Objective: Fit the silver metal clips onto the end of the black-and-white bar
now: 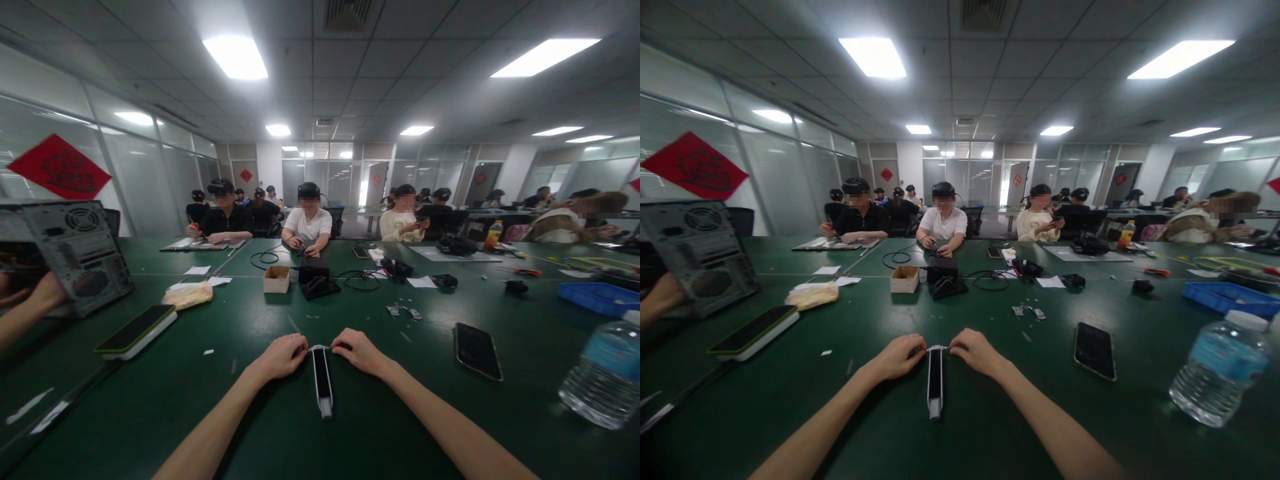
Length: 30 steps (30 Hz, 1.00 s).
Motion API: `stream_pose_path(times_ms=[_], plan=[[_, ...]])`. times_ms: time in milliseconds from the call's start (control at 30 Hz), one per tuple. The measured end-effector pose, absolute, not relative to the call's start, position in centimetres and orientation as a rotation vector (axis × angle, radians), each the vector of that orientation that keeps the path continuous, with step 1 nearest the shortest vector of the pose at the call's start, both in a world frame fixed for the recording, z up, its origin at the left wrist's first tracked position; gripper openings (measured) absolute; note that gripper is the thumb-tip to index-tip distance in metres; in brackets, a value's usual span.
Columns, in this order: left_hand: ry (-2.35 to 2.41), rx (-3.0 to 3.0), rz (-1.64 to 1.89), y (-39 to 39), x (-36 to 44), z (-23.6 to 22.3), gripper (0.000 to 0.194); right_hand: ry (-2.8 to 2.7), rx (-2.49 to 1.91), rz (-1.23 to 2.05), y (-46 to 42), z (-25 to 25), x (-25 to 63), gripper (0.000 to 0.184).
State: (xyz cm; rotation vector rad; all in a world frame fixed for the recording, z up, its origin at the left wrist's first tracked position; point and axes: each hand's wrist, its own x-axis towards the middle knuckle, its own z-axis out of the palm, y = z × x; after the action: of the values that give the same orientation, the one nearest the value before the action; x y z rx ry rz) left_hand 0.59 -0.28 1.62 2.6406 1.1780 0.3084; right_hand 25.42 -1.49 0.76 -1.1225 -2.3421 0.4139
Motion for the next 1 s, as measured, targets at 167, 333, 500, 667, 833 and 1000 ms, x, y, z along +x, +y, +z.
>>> stream_pose_path(times_ms=[167,333,500,667,833,1000], plan=[[1.178,2.652,0.327,-0.3,0.6,1.7,0.013,-2.314,-1.098,0.388,-1.2,0.2,25.5,0.01],[1.173,2.652,0.324,-0.5,0.7,1.9,0.012,-2.264,-1.046,0.361,-0.9,-0.4,25.6,0.011],[1.173,2.649,0.332,-0.4,0.7,1.8,0.012,-2.243,-1.055,0.4,-1.0,-0.3,25.4,0.013],[1.165,2.657,0.35,-0.2,0.6,1.4,0.012,-2.247,-1.101,0.407,-1.1,-0.2,25.4,0.009],[1.173,2.649,0.328,-0.4,0.6,1.7,0.013,-2.244,-1.114,0.409,-1.0,-0.3,25.4,0.012],[1.184,2.65,0.331,-0.5,0.6,1.8,0.013,-2.237,-1.14,0.423,-1.1,-0.2,25.2,0.013]])
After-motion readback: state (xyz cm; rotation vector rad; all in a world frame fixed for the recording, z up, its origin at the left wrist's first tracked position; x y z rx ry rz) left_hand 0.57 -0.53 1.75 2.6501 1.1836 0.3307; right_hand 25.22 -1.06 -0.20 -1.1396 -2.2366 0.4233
